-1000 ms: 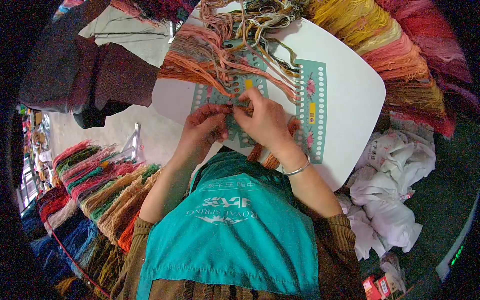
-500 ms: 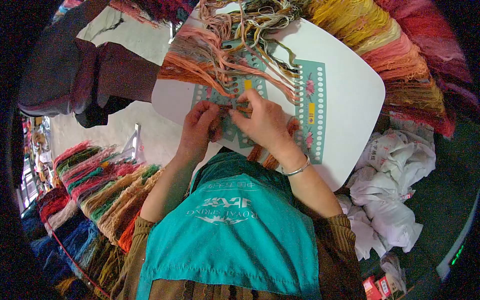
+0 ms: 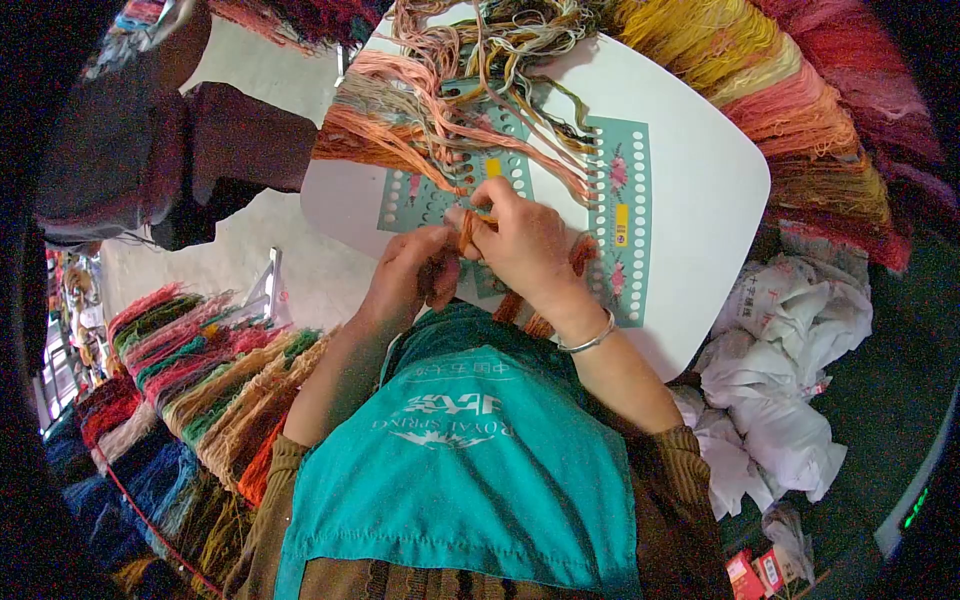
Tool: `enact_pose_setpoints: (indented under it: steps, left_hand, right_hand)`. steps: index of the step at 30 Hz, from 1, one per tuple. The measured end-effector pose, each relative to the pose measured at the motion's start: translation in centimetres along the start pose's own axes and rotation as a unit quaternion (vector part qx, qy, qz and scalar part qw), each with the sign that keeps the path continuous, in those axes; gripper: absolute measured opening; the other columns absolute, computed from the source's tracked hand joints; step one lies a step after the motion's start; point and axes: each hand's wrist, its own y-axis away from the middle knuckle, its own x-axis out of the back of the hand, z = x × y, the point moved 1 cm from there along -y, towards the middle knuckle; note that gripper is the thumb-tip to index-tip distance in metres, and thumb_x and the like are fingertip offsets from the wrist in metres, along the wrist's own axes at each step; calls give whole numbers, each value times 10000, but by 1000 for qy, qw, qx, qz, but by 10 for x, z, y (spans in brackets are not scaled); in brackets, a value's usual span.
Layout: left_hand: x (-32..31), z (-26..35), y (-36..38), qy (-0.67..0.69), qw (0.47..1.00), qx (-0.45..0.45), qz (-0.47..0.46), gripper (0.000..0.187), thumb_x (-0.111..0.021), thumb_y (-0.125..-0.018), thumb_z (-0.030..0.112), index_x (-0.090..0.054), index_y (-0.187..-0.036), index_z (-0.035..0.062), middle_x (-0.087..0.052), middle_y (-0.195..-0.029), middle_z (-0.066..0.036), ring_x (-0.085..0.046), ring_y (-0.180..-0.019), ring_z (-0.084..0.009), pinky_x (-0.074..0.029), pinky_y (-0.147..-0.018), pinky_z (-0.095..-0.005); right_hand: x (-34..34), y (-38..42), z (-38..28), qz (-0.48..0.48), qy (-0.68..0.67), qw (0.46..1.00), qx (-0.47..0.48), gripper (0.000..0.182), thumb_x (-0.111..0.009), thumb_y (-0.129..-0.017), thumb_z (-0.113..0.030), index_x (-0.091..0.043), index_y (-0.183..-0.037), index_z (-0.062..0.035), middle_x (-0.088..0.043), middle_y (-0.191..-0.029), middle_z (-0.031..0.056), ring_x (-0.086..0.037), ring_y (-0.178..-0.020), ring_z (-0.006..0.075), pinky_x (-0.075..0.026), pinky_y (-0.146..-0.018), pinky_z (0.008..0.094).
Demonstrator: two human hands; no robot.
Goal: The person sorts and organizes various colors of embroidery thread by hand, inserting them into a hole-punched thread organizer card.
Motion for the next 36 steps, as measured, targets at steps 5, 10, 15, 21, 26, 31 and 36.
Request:
enact_pose_setpoints:
  steps: [5, 10, 15, 21, 26, 31, 36]
  left_hand:
    - [-11, 6, -12, -88, 993, -33, 67, 258, -517, -1017, 222, -680, -1124, 54, -515, -591, 1, -440, -468, -75, -342, -419, -246]
    - [-6, -12, -31, -304, 935, -173, 52, 213, -551, -992, 141, -672, -1151, 66, -554, -627, 18, -505, -526, -75, -395, -452, -232]
    - [4, -8, -31, -134, 981, -131, 57, 121, -567, -992, 144, -649, -1046, 75, -475, -612, 52, -399, -462, -56, -322, -413, -232]
    - [79, 14, 64, 539, 833, -125, 14, 314, -397, -1050, 180, -538, -1258, -8, -355, -563, 57, -347, -406, -21, -285, -369, -179]
    - [184, 2, 142, 524, 776, -349, -33, 157, -445, -1030, 130, -557, -979, 32, -430, -634, 54, -384, -454, -27, -290, -423, -203]
    - [144, -17, 106, 141, 857, -180, 462, 78, -612, -953, 142, -598, -1025, 113, -578, -849, 18, -450, -622, -53, -352, -522, -196]
    - [62, -3, 46, -441, 808, -279, 273, 334, -728, -801, 28, -656, -1127, 29, -636, -1008, -107, -584, -772, -191, -491, -606, -300]
  right_hand:
    - [4, -3, 17, 12, -19, 996, 81, 478, -688, -876, -509, -558, -1028, -75, -590, -579, 65, -590, -519, 225, -407, -484, 357]
    - [7, -1, 12, 29, -82, 992, 95, 554, -690, -860, -545, -547, -1116, -75, -529, -531, 39, -511, -458, 170, -355, -456, 326]
    - [5, -2, 20, 40, -53, 993, 96, 569, -636, -894, -566, -538, -1139, -63, -575, -546, 55, -565, -486, 216, -379, -467, 357]
    - [10, 0, 7, 39, 43, 995, 78, 606, -579, -900, -623, -537, -1124, -62, -597, -562, 70, -623, -535, 264, -433, -490, 399]
    - [8, 1, 4, 43, 56, 994, 88, 526, -636, -894, -526, -538, -1120, -62, -617, -600, 87, -641, -574, 280, -465, -527, 410]
    - [2, 10, 4, 42, 84, 990, 103, 311, -710, -855, -193, -560, -1093, -59, -625, -615, 67, -641, -566, 244, -477, -540, 357]
    - [-2, 8, -4, 84, 181, 953, 228, 200, -656, -795, -56, -595, -986, -51, -617, -829, 106, -646, -671, 273, -514, -604, 359]
